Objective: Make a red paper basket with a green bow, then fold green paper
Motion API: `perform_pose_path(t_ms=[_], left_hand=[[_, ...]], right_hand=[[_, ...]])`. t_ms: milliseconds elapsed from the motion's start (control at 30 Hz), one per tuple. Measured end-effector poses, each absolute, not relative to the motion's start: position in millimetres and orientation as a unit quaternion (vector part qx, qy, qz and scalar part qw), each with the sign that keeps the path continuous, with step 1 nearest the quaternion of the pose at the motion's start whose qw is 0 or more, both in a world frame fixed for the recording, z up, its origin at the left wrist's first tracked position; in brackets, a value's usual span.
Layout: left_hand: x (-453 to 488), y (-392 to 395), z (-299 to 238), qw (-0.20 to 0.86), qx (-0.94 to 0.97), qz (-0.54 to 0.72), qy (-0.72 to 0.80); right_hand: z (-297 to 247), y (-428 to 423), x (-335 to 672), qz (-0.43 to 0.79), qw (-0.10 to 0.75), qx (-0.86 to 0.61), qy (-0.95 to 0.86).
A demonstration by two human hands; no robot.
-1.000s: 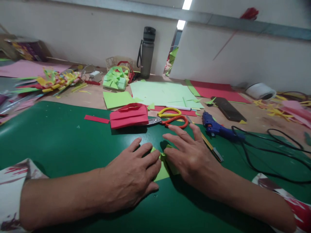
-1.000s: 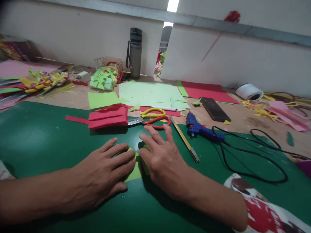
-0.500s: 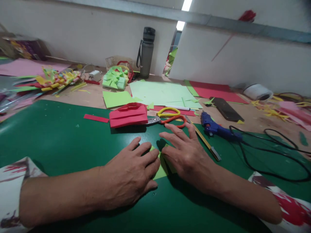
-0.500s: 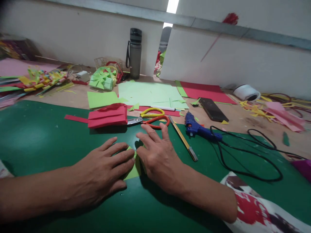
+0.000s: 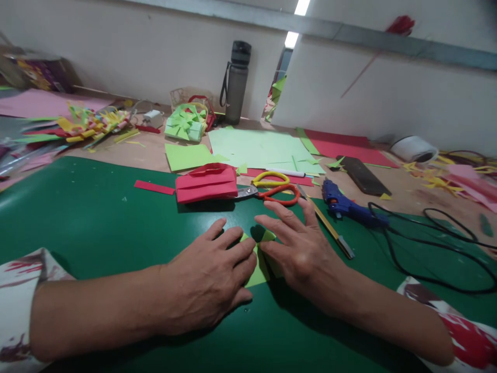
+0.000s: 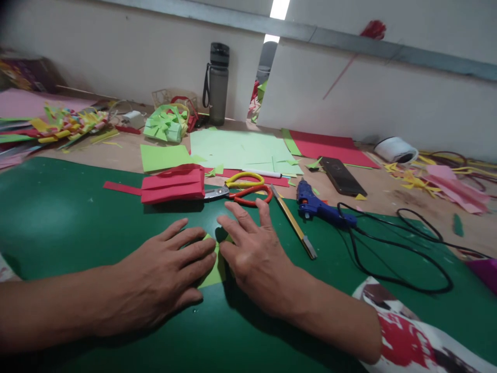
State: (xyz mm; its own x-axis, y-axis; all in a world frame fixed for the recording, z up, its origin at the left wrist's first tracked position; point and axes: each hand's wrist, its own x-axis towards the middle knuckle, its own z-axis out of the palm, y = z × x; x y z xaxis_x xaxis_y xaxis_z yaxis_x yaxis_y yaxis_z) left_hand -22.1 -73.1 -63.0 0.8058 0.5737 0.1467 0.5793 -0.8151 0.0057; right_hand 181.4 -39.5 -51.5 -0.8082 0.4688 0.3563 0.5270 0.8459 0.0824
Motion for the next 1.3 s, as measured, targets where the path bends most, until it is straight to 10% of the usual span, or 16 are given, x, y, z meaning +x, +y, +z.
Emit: perform_pose_path(t_ms=[1300], left_hand=[[-19, -69, -59, -0.002, -0.955, -0.049, -0.292]], right_hand=[[-57, -40, 200, -0.032, 0.244, -0.226, -0.943]])
